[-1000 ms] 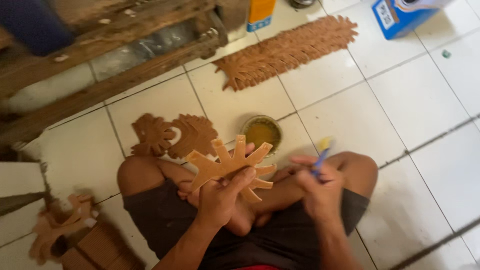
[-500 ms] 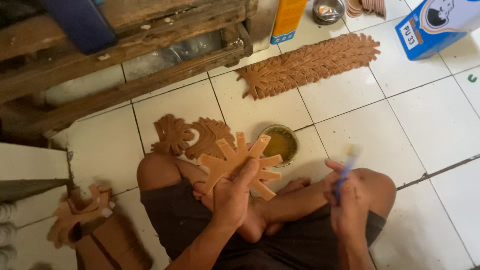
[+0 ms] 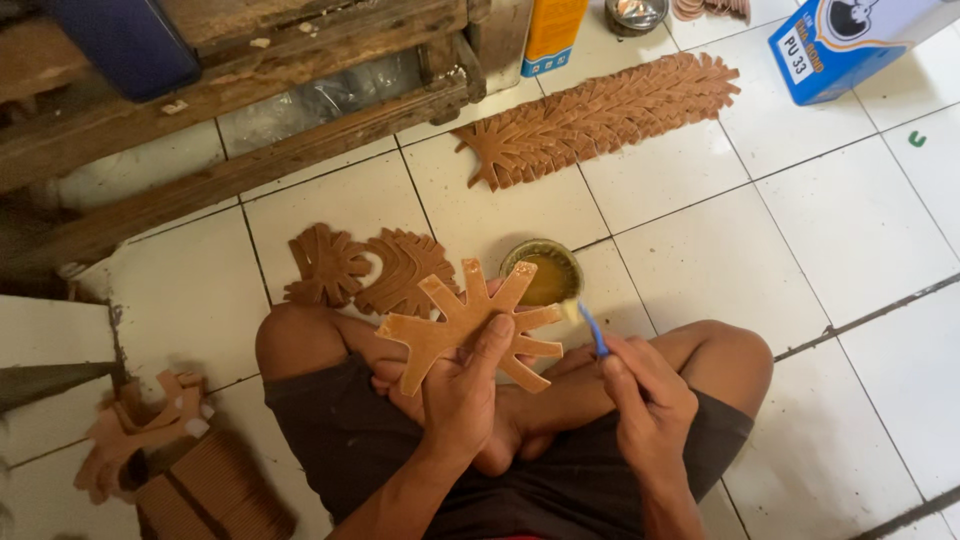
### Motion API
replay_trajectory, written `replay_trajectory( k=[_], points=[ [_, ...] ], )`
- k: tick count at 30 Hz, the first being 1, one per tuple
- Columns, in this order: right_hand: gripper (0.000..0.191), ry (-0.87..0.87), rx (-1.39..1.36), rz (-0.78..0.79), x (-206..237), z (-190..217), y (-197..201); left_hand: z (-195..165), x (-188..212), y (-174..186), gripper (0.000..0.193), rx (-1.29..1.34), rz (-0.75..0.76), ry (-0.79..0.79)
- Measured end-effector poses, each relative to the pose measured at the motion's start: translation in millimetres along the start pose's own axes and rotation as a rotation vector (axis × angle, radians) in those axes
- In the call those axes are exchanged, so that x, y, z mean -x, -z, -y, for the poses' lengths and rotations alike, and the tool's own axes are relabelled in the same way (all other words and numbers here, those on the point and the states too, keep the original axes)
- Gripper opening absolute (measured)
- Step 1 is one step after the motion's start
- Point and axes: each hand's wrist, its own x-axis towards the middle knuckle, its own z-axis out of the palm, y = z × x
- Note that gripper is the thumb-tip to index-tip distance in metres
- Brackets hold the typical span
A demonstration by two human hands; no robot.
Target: The person sits on the floor and applies a yellowish liquid to star-shaped wooden pieces using a toothbrush. They then place each treated piece onto a growing linear arrangement on the floor.
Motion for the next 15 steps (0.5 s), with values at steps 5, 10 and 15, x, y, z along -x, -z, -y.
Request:
replay_trajectory(
  k=[5,10,15],
  points=[
    [0.023,-0.122,0.007,-0.009,2,-2,2,3,-2,2,0.040,0.112,0.031,0.027],
    [0.021,0.018,0.134,-0.016,0,-4,6,7,0,2,0.039,0.092,0.029,0.033],
    [0.025,-0.039,0.235,-0.015,-47,-60,3,7,-8,16,0.031,0.092,-0.036,0.049]
  ],
)
